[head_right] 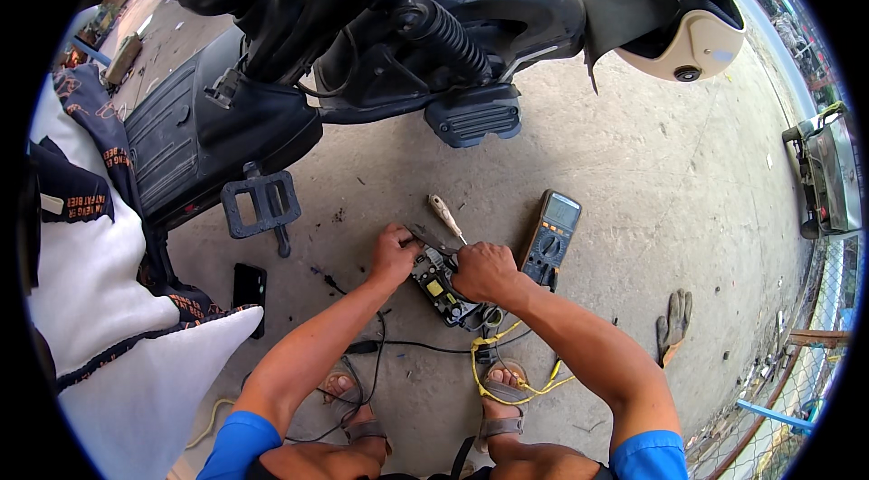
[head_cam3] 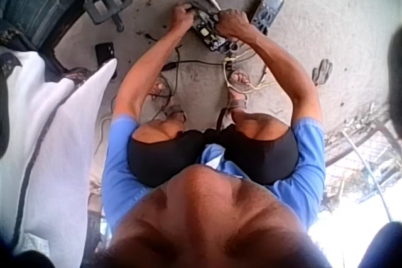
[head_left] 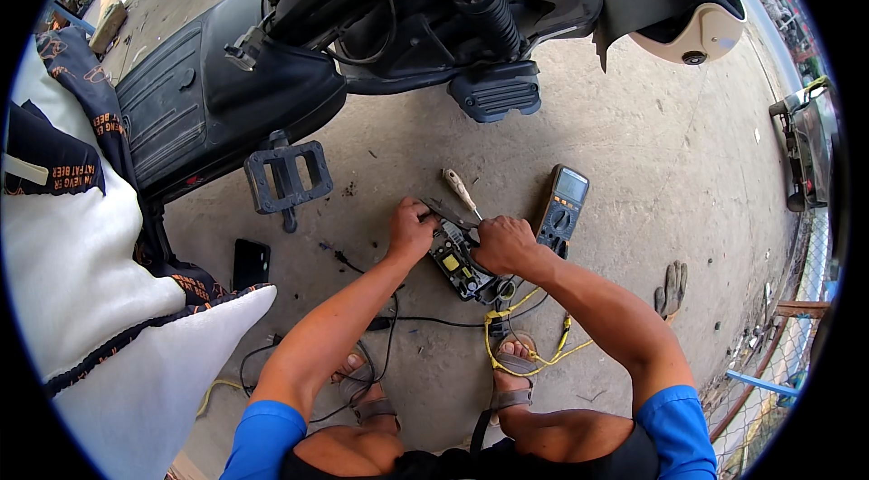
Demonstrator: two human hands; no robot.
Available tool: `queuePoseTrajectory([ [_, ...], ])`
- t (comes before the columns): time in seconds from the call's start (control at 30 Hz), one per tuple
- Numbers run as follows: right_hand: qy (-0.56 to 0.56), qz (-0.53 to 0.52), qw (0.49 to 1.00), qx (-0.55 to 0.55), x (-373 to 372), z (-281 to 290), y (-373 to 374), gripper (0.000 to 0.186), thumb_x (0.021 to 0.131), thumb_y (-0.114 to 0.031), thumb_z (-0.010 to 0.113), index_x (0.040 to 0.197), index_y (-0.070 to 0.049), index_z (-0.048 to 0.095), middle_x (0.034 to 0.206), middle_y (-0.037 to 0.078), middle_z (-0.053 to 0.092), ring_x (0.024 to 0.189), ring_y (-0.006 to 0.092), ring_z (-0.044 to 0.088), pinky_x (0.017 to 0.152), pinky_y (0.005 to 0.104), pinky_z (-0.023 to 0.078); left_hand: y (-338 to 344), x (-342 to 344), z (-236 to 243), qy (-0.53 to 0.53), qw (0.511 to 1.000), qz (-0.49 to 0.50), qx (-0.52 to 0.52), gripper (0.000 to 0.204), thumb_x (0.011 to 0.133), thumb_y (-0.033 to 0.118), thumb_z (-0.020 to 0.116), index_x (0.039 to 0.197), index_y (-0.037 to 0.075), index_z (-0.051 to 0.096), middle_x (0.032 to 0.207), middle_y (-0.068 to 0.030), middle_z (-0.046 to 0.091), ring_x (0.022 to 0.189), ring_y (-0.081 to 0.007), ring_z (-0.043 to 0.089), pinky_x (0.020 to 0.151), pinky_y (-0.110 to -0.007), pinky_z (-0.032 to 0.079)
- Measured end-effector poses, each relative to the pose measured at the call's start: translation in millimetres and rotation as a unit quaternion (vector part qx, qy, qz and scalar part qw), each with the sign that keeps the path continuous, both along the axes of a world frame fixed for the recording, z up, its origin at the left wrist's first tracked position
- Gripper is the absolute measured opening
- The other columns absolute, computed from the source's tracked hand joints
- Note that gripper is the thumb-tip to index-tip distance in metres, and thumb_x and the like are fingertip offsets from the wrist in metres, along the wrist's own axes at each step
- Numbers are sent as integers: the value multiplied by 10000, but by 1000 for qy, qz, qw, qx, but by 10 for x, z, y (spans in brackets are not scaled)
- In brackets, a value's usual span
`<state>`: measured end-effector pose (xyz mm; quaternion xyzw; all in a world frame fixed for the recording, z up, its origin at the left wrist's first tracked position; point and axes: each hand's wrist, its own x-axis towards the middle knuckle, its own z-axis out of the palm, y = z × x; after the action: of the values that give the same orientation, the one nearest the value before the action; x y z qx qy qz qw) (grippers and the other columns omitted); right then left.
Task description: The person sits on the ground and repairs a scooter's electrical system. They strip wires, connect them to a control module, and use a multimeter to test the connections.
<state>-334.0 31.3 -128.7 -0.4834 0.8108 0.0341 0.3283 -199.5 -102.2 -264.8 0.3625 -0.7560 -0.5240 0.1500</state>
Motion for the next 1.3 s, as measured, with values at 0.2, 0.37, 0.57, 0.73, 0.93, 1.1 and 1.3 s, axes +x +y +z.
queuePoseTrajectory([
  [0.2, 15, 11, 1000, -13, -2, -13, 10, 321, 763, -221, 570, 867, 36, 734, 912, 271, 713, 914, 410, 712, 816, 471, 568, 3, -2, 25, -7, 1000, 1, 15, 104, 822, 57, 747, 915, 9, 745, 904, -72, 580, 832, -205, 573, 718, -349, 449],
  [0.37, 21, 12, 1000, -14, -4, -25, 14, 281, 758, -189, 579, 850, 32, 726, 905, 265, 714, 900, 407, 714, 799, 472, 572, -6, 15, -38, 3, 1000, 5, 20, 104, 820, 46, 750, 911, -4, 741, 915, -66, 584, 831, -195, 576, 706, -343, 452],
  [0.57, 19, 11, 1000, -12, 5, 0, 17, 272, 762, -181, 586, 859, 33, 723, 904, 252, 717, 897, 405, 712, 795, 475, 572, -3, 12, -49, 4, 1000, 8, 14, 102, 820, 47, 750, 902, -13, 737, 932, -68, 594, 828, -197, 586, 704, -345, 460],
  [0.73, 22, 9, 1000, -7, -5, -15, 27, 264, 773, -189, 600, 869, 24, 721, 909, 242, 719, 911, 393, 711, 810, 466, 568, 1, 6, 19, -13, 1000, 2, 2, 88, 822, 46, 746, 881, -17, 730, 955, -75, 608, 821, -208, 594, 704, -351, 461],
  [0.93, 20, 10, 1000, -4, -15, -1, 19, 270, 783, -208, 614, 876, 22, 720, 910, 235, 721, 916, 386, 710, 820, 461, 565, 18, 8, 61, -2, 1000, 16, 14, 95, 819, 36, 748, 866, -39, 714, 958, -82, 609, 834, -207, 608, 715, -349, 477],
  [1.1, 15, 1, 1000, 3, -2, -17, 16, 296, 785, -239, 610, 857, 23, 728, 914, 240, 720, 913, 389, 710, 817, 460, 566, 33, 4, 68, 13, 999, 26, 39, 118, 786, 31, 771, 851, -46, 710, 949, -78, 604, 811, -180, 622, 720, -325, 502],
  [1.3, 15, -10, 1000, -4, 14, -44, 32, 323, 786, -279, 612, 843, 14, 736, 905, 236, 721, 896, 385, 712, 799, 459, 568, 59, -17, 71, 26, 997, 51, 47, 133, 759, 34, 789, 819, -37, 694, 914, -101, 596, 778, -207, 613, 713, -339, 495],
])
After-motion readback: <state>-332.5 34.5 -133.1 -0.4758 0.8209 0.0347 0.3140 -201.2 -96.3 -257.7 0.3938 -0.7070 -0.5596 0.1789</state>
